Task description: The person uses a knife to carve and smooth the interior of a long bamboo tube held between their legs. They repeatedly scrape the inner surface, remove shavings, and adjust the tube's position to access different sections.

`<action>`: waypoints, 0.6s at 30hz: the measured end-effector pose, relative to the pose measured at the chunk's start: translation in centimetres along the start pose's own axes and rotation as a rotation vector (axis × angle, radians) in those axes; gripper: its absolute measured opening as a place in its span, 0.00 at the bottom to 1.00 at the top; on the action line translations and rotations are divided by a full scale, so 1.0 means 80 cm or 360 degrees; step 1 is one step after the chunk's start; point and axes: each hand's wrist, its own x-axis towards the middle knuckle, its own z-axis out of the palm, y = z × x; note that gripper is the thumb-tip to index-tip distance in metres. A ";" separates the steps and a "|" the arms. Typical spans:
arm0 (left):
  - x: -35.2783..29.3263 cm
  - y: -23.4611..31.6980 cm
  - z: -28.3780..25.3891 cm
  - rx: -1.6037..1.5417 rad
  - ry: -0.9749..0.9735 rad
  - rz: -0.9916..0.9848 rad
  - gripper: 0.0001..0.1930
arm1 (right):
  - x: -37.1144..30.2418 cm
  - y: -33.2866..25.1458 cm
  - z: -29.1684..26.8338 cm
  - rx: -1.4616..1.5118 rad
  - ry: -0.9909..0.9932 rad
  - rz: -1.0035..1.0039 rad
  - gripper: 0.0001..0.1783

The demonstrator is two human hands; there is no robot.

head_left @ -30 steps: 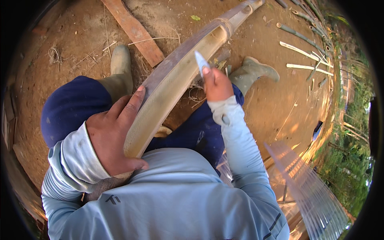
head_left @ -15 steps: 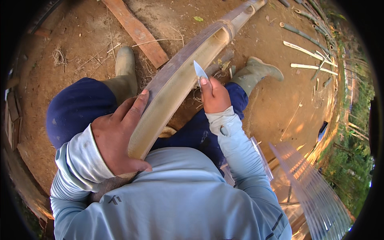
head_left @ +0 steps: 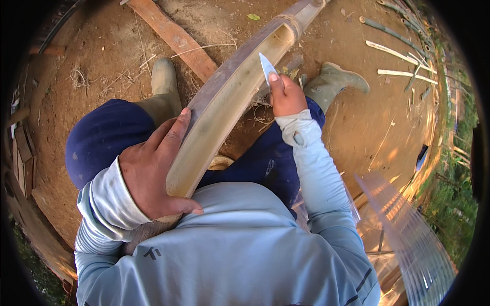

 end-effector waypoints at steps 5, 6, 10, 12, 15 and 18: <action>0.001 -0.009 -0.001 0.0041 0.0007 0.0087 0.72 | -0.038 -0.016 0.010 -0.0059 -0.0095 -0.0023 0.24; 0.001 -0.014 -0.001 0.0023 0.0043 0.0129 0.73 | -0.029 -0.015 0.006 0.0021 -0.0087 0.0052 0.24; -0.002 -0.019 0.002 -0.0010 0.0049 0.0183 0.75 | -0.027 -0.021 0.007 0.0035 0.0003 0.0010 0.24; 0.000 -0.013 0.002 0.0075 0.0044 0.0173 0.76 | -0.050 -0.021 0.021 0.0008 0.0034 -0.0003 0.25; 0.000 -0.009 0.001 0.0118 0.0020 0.0108 0.79 | -0.036 -0.025 0.004 -0.0060 -0.0109 -0.0122 0.24; -0.003 -0.003 -0.001 0.0080 -0.0056 0.0043 0.80 | -0.013 -0.016 -0.003 0.0092 -0.0048 0.0126 0.24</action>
